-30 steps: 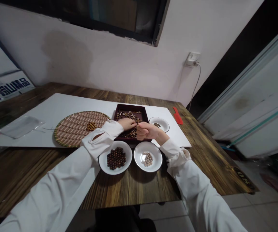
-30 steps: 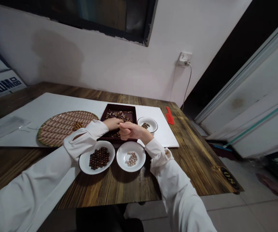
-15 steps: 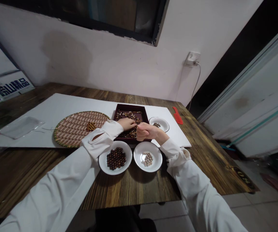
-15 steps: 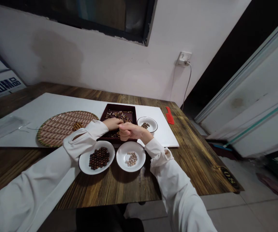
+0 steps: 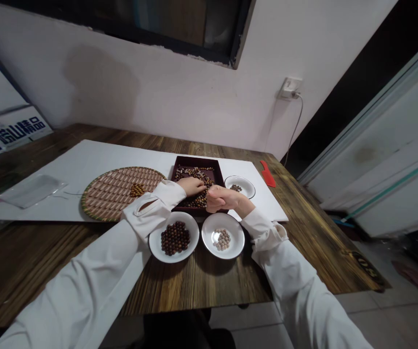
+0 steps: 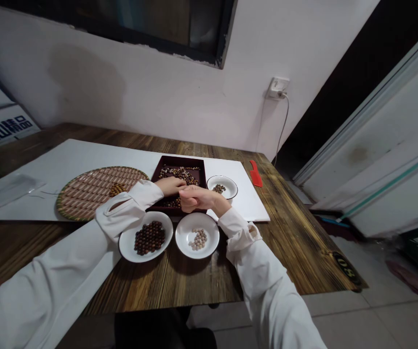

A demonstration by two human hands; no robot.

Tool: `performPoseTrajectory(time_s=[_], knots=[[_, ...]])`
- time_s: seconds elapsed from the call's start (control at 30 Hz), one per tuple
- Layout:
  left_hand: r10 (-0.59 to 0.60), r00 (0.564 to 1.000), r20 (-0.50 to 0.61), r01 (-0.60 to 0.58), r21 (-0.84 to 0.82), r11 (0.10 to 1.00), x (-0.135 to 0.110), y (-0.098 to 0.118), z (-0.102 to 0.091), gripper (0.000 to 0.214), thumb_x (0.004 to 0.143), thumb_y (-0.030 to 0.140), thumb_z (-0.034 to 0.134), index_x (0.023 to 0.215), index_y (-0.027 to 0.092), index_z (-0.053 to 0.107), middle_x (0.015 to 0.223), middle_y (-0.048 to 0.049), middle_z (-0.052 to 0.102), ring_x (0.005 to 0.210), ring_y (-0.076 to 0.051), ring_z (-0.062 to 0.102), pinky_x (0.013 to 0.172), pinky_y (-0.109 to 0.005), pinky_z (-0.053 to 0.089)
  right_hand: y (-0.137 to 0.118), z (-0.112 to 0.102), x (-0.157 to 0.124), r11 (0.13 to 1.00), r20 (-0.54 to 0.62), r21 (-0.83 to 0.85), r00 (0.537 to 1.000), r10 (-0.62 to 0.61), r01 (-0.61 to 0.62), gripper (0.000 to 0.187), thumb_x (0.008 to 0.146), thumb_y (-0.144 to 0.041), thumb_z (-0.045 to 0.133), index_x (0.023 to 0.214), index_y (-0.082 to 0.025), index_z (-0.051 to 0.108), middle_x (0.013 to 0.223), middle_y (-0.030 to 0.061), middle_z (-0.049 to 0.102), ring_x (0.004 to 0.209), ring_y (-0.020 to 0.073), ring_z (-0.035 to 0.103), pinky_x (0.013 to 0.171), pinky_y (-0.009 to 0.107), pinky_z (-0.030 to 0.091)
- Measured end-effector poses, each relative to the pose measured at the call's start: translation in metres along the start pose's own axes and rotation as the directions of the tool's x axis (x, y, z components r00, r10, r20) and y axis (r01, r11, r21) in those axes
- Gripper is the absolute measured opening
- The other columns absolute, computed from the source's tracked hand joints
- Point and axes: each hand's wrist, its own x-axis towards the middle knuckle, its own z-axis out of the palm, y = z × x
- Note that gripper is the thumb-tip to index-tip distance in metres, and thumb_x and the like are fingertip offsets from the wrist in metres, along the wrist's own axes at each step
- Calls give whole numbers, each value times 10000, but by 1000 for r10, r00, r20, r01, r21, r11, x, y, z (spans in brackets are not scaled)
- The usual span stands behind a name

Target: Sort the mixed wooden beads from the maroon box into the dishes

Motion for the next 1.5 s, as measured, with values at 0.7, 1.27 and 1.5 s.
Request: performPoseTrajectory(time_s=[0.7,1.27,1.5], knots=[[5,1000,-4,-5,22,1000,1,-1,1,400,900,412,344,981,197,671,1039,-49,691,922,-197,624,728,-258,428,4,-6,-3,992,-48,-110,998,50,-55,507,884,-478,481,508,-206,277,449,-57,201,434,76,181,448,254,221],[13,999,-31,-14,-27,1000,2,-3,3,370,884,391,372,906,188,682,964,-60,701,857,-204,628,700,-274,421,2,-3,-2,981,-174,-95,973,151,-169,531,877,-508,484,494,-193,295,425,-59,211,425,67,202,446,240,235],[15,1000,-15,-15,-15,1000,2,-3,2,360,882,383,367,887,197,676,920,-43,705,813,-178,624,668,-251,407,3,-3,0,990,-89,-94,991,99,-107,539,820,-551,552,506,-195,297,436,-68,201,414,61,202,430,231,215]])
